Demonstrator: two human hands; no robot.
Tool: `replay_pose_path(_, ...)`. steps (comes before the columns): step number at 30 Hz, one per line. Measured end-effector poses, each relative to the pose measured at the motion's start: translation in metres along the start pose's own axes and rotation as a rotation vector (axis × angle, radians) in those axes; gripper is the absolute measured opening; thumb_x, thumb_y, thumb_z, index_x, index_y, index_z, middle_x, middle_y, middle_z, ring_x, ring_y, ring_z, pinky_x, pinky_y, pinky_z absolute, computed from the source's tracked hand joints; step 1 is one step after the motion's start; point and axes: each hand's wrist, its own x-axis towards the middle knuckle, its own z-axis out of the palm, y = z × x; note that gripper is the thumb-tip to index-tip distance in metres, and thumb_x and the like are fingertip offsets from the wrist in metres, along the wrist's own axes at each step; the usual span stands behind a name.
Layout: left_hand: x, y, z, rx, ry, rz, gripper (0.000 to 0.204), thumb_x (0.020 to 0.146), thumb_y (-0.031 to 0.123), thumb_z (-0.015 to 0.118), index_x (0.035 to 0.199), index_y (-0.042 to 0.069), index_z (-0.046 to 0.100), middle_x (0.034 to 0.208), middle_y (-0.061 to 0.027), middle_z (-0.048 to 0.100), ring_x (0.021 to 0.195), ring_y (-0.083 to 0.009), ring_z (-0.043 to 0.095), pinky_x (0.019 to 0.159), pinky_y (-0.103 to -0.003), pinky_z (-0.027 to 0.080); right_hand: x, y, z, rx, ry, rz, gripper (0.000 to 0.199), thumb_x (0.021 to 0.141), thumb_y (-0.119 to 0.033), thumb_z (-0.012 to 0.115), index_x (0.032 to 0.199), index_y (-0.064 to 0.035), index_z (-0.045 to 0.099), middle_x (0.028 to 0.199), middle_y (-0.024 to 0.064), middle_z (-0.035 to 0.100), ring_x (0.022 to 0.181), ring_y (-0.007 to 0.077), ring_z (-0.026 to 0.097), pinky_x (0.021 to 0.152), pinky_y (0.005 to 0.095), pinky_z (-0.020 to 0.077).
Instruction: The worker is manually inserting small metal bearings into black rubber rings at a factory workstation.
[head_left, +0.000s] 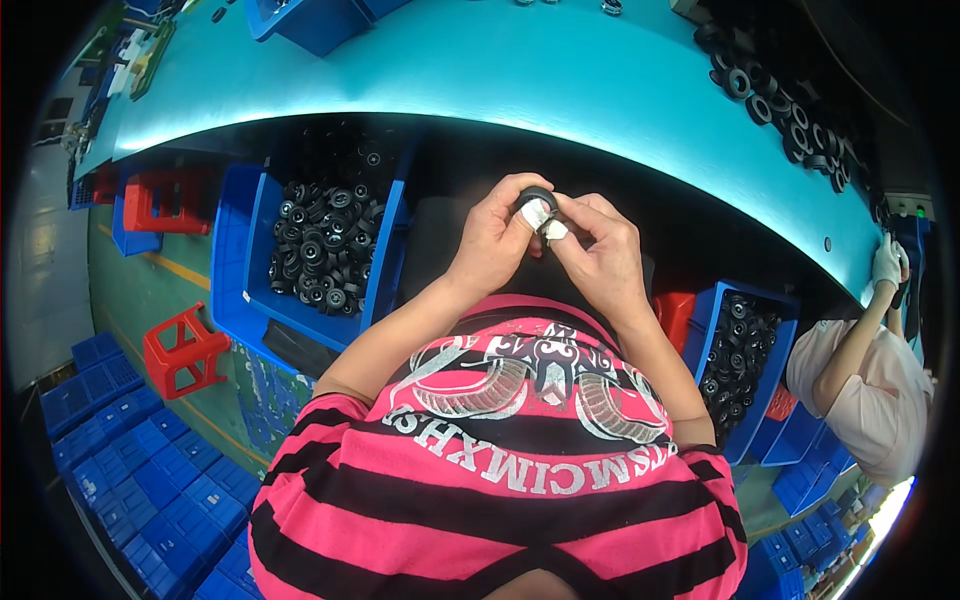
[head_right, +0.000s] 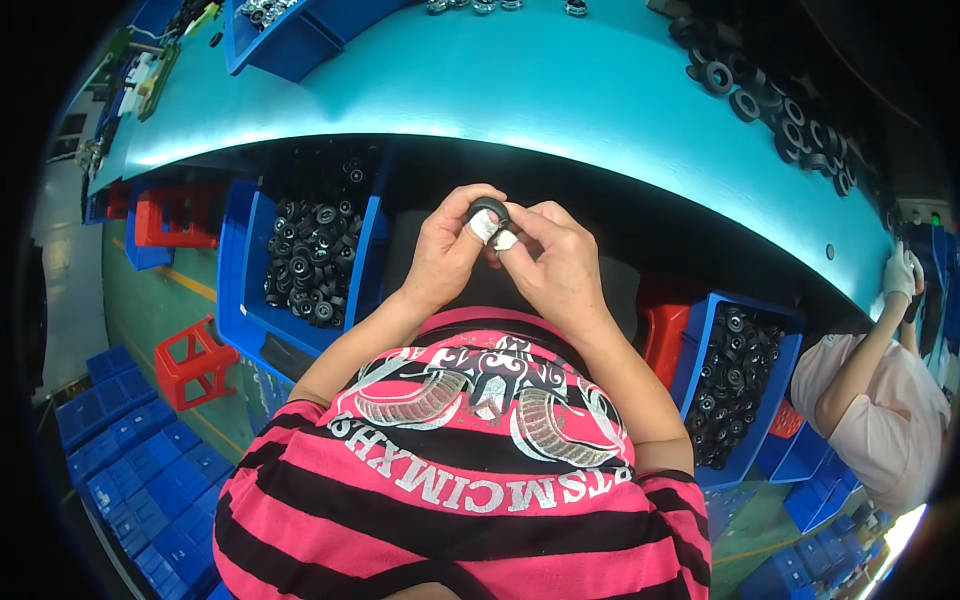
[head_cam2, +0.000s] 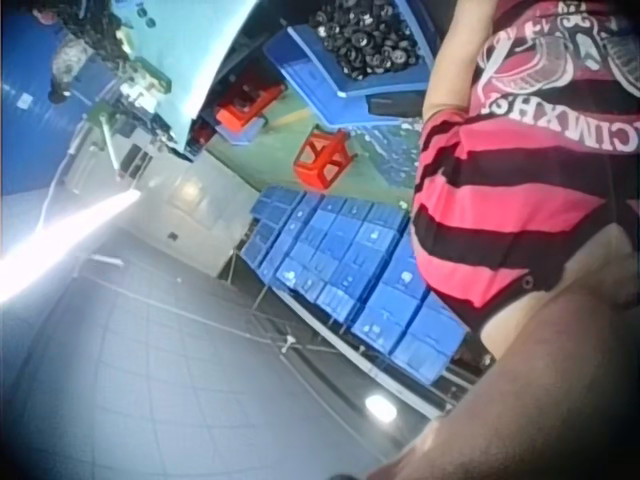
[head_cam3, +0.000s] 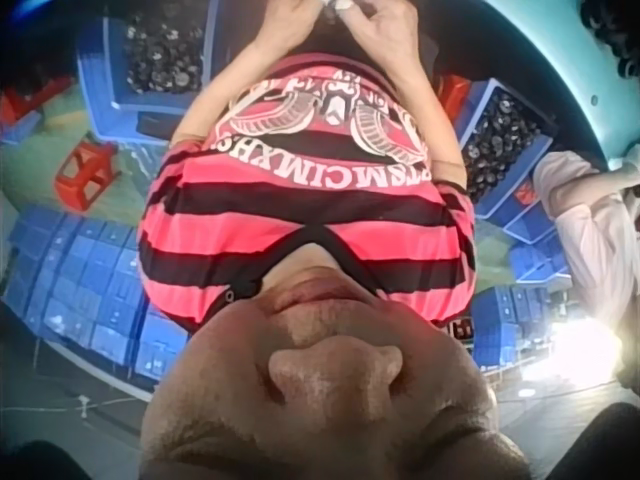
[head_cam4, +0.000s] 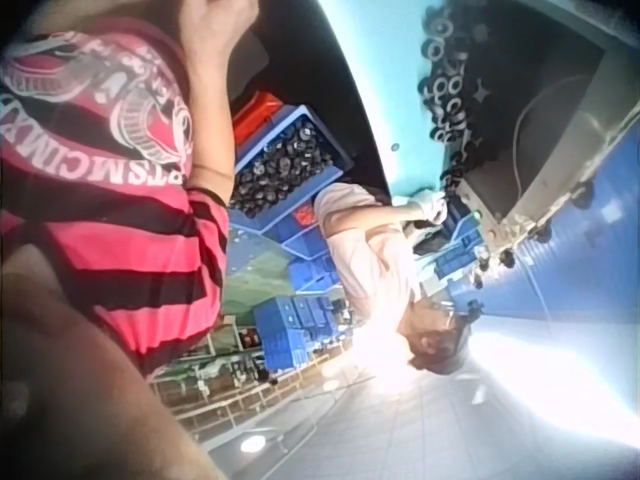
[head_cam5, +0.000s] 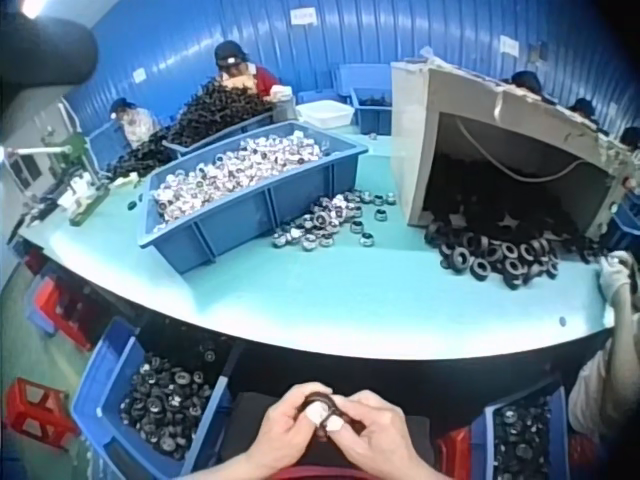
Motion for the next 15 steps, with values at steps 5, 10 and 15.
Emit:
replay_pose_path(5, -0.001, -0.007, 0.009, 0.095, 0.128, 0.054, 0.018, 0.105, 0.013, 0.057, 0.121, 0.005, 0.059, 0.090, -0.0015, 0.061, 0.068, -0.0046, 0.056, 0.058, -0.021, 0.050, -0.001, 0.006, 0.003, -0.103, 0.009, -0.054, 0.033, 0.088, -0.005, 0.069, 0.121, -0.0034, 0.073, 0.086, 0.0102, 0.067, 0.072, 0.0198, 0.071, 0.067, 0.0299, 0.0558)
replay_pose_path(10, 0.004, -0.007, -0.004, 0.013, 0.021, -0.061, 0.025, 0.106, 0.018, 0.057, 0.126, 0.003, 0.059, 0.093, -0.0033, 0.063, 0.069, -0.0067, 0.058, 0.060, -0.023, 0.052, 0.004, 0.014, 0.003, 0.006, -0.006, 0.101, 0.031, 0.089, -0.004, 0.067, 0.119, -0.0012, 0.073, 0.090, 0.0105, 0.073, 0.078, 0.0166, 0.073, 0.073, 0.0268, 0.0568)
replay_pose_path(15, 0.000, -0.002, -0.008, -0.133, -0.052, -0.123, 0.040, 0.110, 0.023, 0.049, 0.144, 0.002, 0.052, 0.108, -0.0096, 0.065, 0.077, -0.0123, 0.063, 0.069, -0.031, 0.059, 0.009, 0.033, -0.003, 0.329, 0.016, 0.263, 0.028, 0.089, -0.003, 0.065, 0.116, 0.0025, 0.072, 0.101, 0.0120, 0.077, 0.089, 0.0133, 0.073, 0.082, 0.0265, 0.0578)
